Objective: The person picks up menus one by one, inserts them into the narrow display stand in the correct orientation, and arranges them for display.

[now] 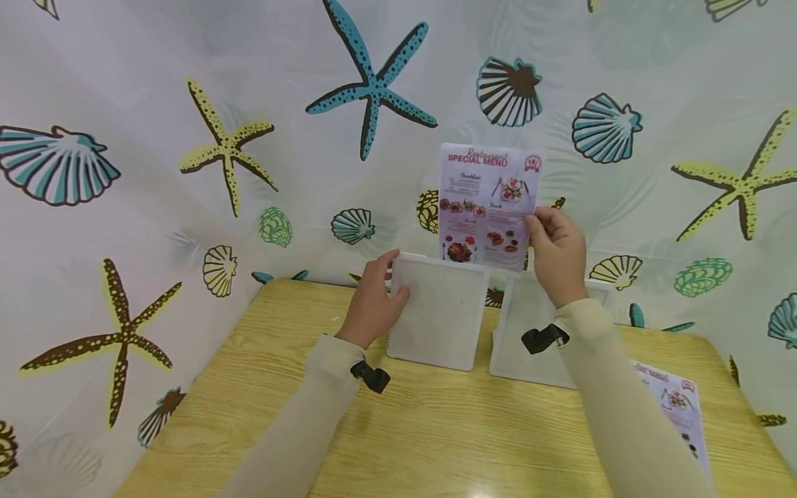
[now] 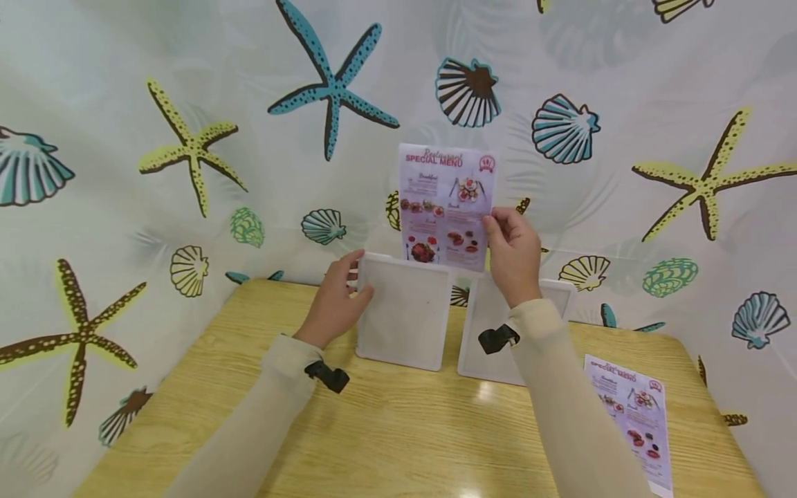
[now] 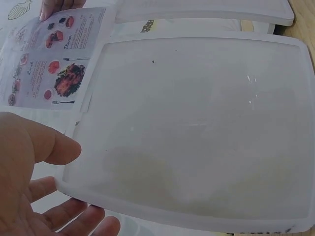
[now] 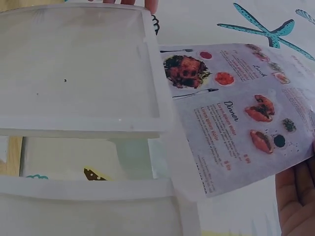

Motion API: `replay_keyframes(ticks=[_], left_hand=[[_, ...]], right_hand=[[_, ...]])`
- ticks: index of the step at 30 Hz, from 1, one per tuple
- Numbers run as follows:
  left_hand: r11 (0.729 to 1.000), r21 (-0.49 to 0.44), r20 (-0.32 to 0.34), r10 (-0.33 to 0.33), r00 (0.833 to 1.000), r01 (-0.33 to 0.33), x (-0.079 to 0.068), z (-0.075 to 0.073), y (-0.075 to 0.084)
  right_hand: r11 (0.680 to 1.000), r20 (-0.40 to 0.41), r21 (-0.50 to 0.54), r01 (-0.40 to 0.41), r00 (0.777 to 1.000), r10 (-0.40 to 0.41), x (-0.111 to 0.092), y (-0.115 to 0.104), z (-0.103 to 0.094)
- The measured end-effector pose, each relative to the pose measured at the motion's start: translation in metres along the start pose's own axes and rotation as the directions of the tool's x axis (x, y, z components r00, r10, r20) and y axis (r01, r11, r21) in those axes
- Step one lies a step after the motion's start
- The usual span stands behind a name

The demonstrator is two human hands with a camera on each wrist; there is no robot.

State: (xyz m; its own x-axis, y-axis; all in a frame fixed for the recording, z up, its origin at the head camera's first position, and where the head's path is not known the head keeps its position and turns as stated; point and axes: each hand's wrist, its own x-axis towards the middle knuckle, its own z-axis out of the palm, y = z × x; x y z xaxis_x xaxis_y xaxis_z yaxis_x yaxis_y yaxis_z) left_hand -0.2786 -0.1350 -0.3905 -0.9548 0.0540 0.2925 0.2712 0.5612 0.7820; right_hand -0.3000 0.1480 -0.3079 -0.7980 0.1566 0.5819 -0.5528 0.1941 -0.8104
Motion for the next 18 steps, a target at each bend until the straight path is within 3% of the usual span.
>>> replay_keyframes(ticks=[6, 14, 18], left_hand=[[1.0, -0.004, -0.002, -0.005, 1.0, 0.005, 0.0001, 0.0001, -0.0004], [1.0, -0.008, 0.0, 0.003, 1.0, -0.003, 0.0002, -0.0001, -0.0005], [1.0, -0.008, 0.005, -0.001, 1.0, 0.001, 0.0005, -0.0006, 0.0001]], right_hand=[[1.0, -0.014, 0.011, -0.011, 1.0, 0.011, -0.002, 0.004, 0.004], [0.997, -0.032, -0.043, 0.063, 0.997, -0.064, -0.0005, 0.0049, 0.0067], [0.995, -0.006, -0.075, 0.06, 0.998, -0.061, -0.0018, 0.0048, 0.008]])
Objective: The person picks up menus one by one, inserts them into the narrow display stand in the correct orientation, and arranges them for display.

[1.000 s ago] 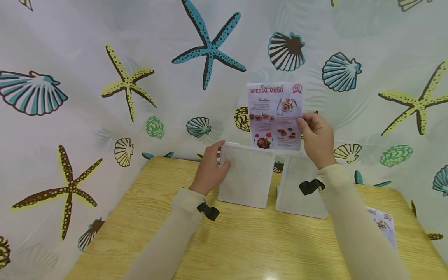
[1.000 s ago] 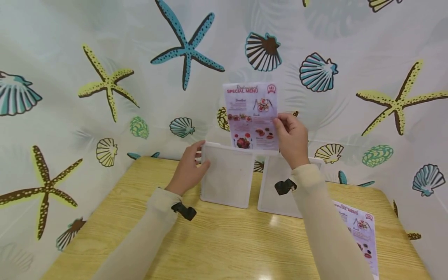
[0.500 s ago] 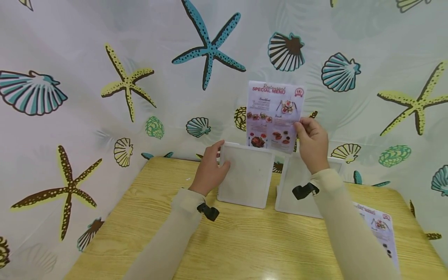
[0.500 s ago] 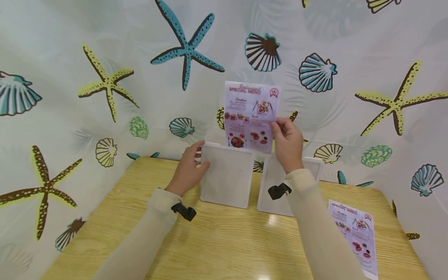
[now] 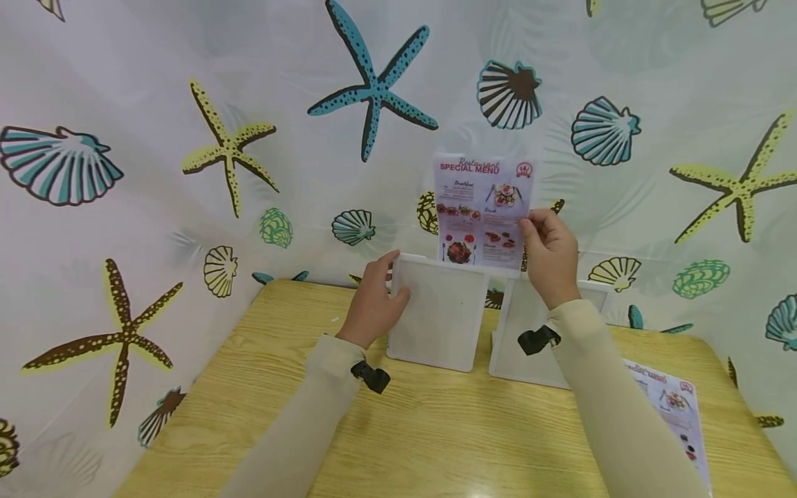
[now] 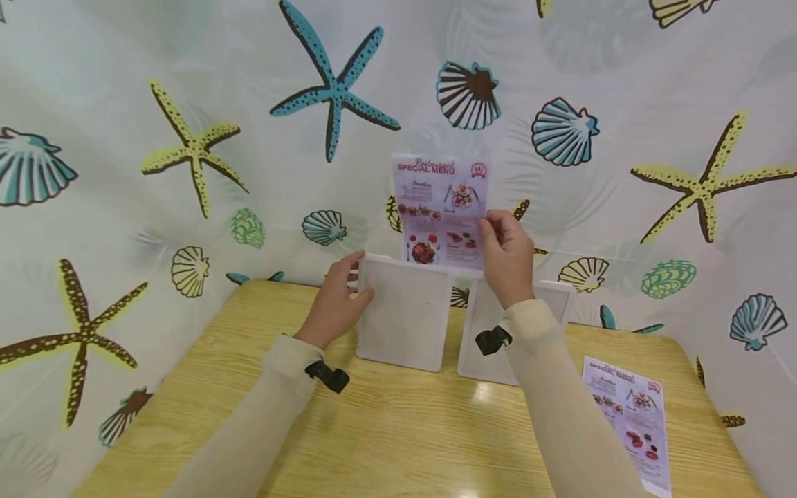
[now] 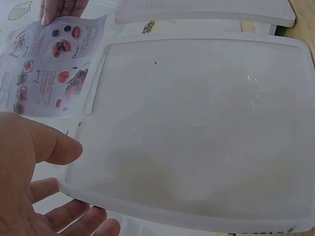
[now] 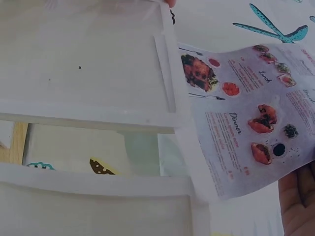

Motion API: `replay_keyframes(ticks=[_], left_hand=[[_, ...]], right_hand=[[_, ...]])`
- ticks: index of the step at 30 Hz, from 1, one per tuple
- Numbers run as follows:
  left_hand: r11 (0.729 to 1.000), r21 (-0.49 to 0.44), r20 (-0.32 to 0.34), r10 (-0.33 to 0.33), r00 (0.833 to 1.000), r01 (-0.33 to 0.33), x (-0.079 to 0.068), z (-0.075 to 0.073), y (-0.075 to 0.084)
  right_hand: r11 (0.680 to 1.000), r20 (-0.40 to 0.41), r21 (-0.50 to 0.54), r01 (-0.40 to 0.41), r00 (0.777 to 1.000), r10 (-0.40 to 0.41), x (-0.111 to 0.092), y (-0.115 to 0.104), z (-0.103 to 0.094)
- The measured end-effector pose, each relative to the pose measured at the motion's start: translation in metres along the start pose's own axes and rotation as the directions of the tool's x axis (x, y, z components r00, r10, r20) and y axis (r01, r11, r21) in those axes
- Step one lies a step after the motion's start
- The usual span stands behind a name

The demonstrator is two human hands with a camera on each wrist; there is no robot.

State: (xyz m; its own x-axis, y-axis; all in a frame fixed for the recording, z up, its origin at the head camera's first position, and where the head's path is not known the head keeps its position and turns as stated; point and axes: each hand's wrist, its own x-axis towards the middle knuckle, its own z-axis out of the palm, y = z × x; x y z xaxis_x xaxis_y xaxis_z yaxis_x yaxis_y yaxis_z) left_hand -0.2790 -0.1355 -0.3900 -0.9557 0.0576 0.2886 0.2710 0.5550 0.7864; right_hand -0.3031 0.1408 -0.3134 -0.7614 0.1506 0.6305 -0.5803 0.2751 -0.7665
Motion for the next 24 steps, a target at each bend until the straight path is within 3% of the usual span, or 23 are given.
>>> replay_keyframes(ticks=[8, 24], left_hand=[[1.0, 0.029, -0.007, -0.002, 1.0, 0.003, 0.002, -0.005, 0.006], [0.986, 0.129, -0.05, 0.109, 0.993, -0.102, 0.025, -0.005, 0.035]], right_hand=[[1.0, -0.007, 0.023, -0.007, 1.0, 0.008, -0.001, -0.006, 0.001], [0.998, 0.01, 0.057, -0.004, 1.0, 0.003, -0.001, -0.005, 0.012]])
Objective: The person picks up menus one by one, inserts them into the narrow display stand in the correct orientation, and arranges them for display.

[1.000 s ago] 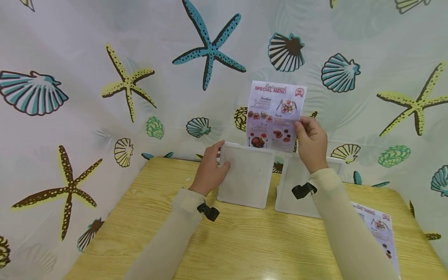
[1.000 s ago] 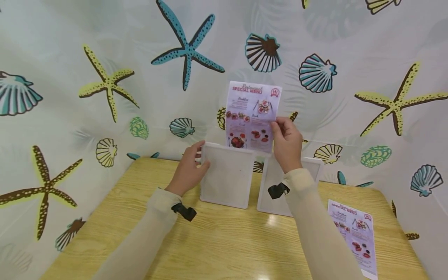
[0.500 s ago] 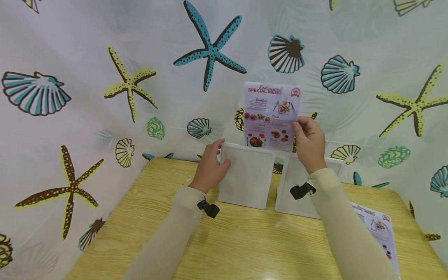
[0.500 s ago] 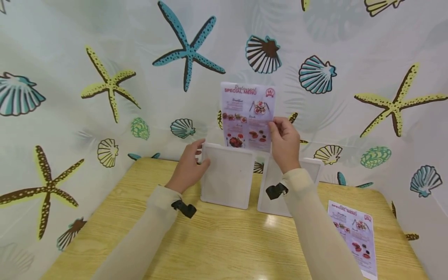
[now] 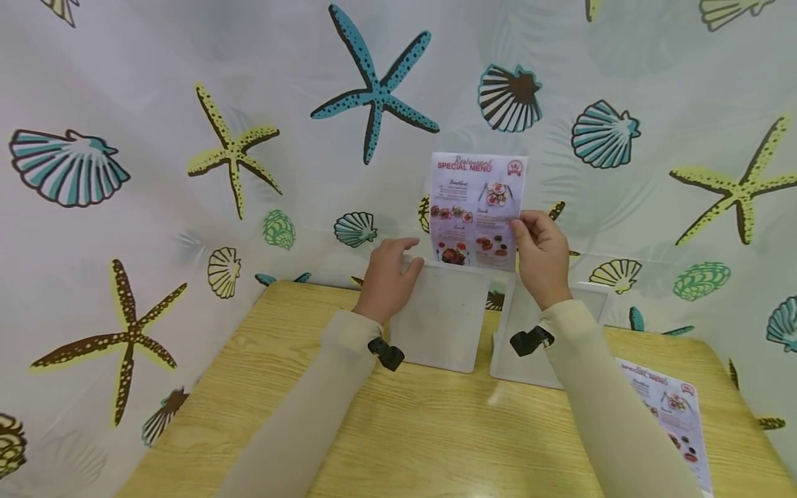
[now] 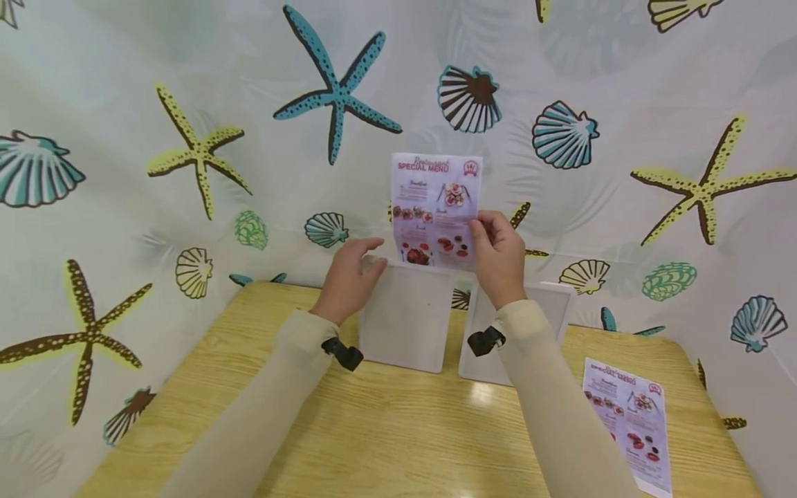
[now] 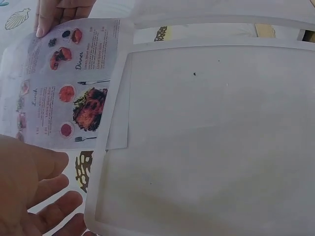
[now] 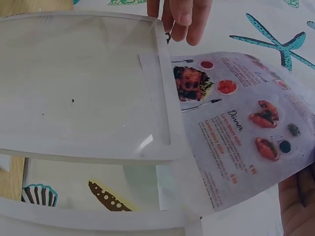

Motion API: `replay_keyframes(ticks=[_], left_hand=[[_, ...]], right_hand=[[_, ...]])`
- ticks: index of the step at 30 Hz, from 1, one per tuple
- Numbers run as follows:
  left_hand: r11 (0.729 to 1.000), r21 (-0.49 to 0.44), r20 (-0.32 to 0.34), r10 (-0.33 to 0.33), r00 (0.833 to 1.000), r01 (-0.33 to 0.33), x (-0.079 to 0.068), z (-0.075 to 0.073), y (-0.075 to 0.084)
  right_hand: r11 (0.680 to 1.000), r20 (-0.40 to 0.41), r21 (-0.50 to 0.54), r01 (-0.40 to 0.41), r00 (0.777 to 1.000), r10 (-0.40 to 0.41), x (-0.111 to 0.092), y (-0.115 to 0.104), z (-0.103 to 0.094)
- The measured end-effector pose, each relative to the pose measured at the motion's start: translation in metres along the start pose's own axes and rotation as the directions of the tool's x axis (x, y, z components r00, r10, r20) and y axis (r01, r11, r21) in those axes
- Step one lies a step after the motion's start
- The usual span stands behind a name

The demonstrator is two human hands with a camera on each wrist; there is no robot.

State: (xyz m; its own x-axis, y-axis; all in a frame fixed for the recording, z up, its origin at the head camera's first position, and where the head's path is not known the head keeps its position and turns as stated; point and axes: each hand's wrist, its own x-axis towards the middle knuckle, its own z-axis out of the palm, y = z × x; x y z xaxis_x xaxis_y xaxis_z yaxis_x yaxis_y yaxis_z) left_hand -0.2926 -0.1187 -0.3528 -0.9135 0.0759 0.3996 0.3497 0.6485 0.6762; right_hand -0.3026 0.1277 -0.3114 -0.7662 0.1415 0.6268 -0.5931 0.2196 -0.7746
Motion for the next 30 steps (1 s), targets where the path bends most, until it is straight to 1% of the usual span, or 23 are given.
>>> replay_keyframes(ticks=[7, 11, 15, 20, 24, 27, 30], left_hand=[[1.0, -0.014, -0.03, -0.008, 1.0, 0.008, 0.008, 0.004, 0.007], [1.0, -0.019, -0.071, 0.009, 0.997, -0.01, 0.013, 0.005, 0.008], [1.0, 0.002, -0.102, 0.025, 0.994, -0.025, 0.017, 0.005, 0.008], [1.0, -0.007, -0.099, 0.013, 0.995, -0.014, 0.019, 0.005, 0.008], [0.999, -0.022, -0.096, 0.028, 0.995, -0.031, 0.021, 0.006, 0.009], [0.999, -0.013, -0.101, 0.044, 0.994, -0.045, 0.022, 0.007, 0.009], [0.999, -0.009, -0.11, 0.043, 0.993, -0.044, 0.022, 0.008, 0.009]], right_hand=[[1.0, 0.039, 0.009, 0.01, 0.999, -0.01, -0.002, 0.0, -0.003], [1.0, 0.052, 0.026, 0.002, 0.999, -0.004, -0.002, -0.001, -0.004], [1.0, 0.055, 0.026, 0.006, 0.998, -0.007, -0.002, -0.002, -0.003], [1.0, 0.052, 0.002, 0.011, 0.999, -0.011, -0.001, -0.004, -0.002], [1.0, 0.054, -0.008, 0.009, 0.999, -0.008, 0.0, -0.004, -0.002], [1.0, 0.056, -0.017, 0.0, 0.998, 0.001, -0.001, -0.003, -0.003], [1.0, 0.06, -0.025, -0.011, 0.998, 0.012, -0.001, -0.002, -0.004]])
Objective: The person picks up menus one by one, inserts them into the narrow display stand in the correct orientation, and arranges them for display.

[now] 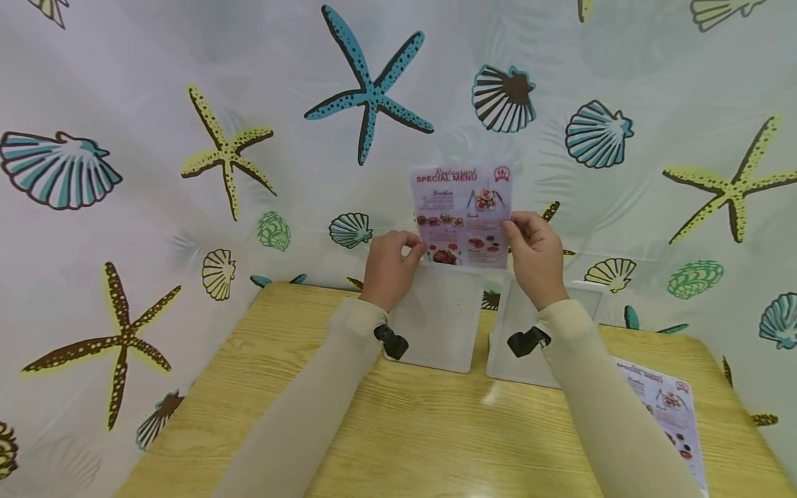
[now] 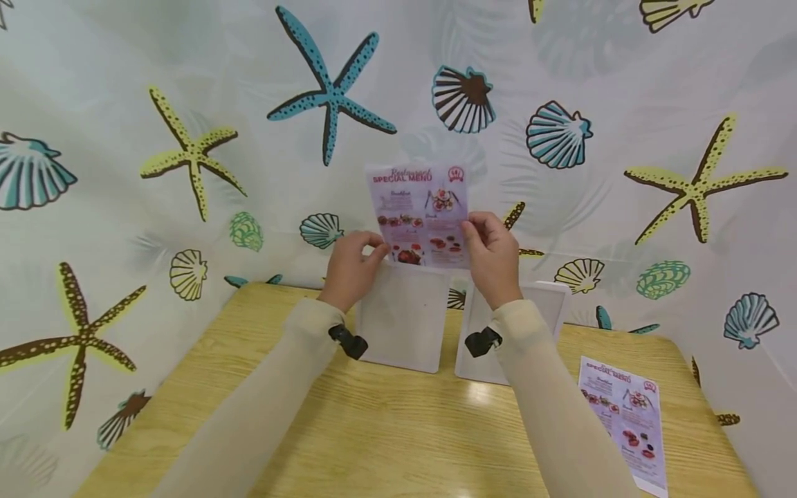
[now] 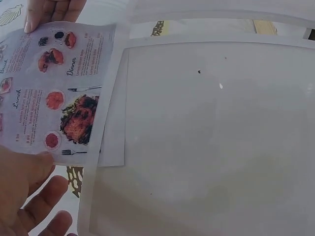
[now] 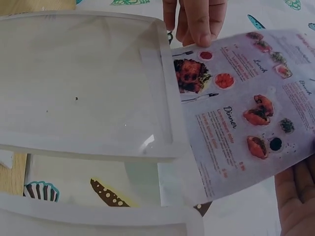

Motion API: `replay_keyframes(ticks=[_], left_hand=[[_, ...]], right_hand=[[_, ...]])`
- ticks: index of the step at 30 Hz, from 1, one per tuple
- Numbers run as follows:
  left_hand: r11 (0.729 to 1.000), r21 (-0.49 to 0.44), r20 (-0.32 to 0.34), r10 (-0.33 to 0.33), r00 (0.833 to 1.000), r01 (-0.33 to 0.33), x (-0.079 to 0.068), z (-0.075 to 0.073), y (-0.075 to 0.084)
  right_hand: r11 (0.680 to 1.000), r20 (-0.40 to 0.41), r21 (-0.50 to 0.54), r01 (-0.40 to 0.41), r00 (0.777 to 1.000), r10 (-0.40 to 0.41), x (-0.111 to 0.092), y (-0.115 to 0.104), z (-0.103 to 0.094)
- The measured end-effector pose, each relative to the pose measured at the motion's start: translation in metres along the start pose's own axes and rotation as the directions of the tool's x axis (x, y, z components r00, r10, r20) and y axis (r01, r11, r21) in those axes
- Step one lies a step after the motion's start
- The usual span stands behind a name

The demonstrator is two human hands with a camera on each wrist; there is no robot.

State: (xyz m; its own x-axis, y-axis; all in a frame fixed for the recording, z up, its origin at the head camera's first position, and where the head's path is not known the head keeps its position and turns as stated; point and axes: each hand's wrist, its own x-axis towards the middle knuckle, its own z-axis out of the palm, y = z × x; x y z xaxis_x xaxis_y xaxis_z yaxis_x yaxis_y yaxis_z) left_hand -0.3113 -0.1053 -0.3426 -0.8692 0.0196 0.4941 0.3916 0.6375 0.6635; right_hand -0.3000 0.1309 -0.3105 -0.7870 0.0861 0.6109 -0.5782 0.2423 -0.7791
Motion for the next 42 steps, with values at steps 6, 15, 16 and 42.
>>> replay_keyframes(ticks=[6, 15, 16, 42], left_hand=[[1.0, 0.016, -0.015, 0.012, 1.0, -0.012, 0.0, -0.001, -0.004], [1.0, -0.001, 0.017, -0.028, 0.999, 0.028, 0.0, -0.005, -0.004], [1.0, 0.004, 0.019, -0.031, 0.999, 0.031, 0.0, -0.005, -0.005], [1.0, -0.006, -0.065, 0.021, 0.998, -0.021, 0.005, -0.003, -0.012]], right_hand=[[0.999, 0.024, -0.01, -0.037, 0.999, 0.037, -0.001, 0.004, -0.004], [0.997, 0.047, -0.07, -0.035, 0.998, 0.038, 0.001, 0.003, -0.005], [0.995, 0.059, -0.086, -0.044, 0.997, 0.049, 0.002, 0.004, -0.005], [0.957, 0.186, -0.21, -0.2, 0.953, 0.24, 0.0, 0.007, -0.003]])
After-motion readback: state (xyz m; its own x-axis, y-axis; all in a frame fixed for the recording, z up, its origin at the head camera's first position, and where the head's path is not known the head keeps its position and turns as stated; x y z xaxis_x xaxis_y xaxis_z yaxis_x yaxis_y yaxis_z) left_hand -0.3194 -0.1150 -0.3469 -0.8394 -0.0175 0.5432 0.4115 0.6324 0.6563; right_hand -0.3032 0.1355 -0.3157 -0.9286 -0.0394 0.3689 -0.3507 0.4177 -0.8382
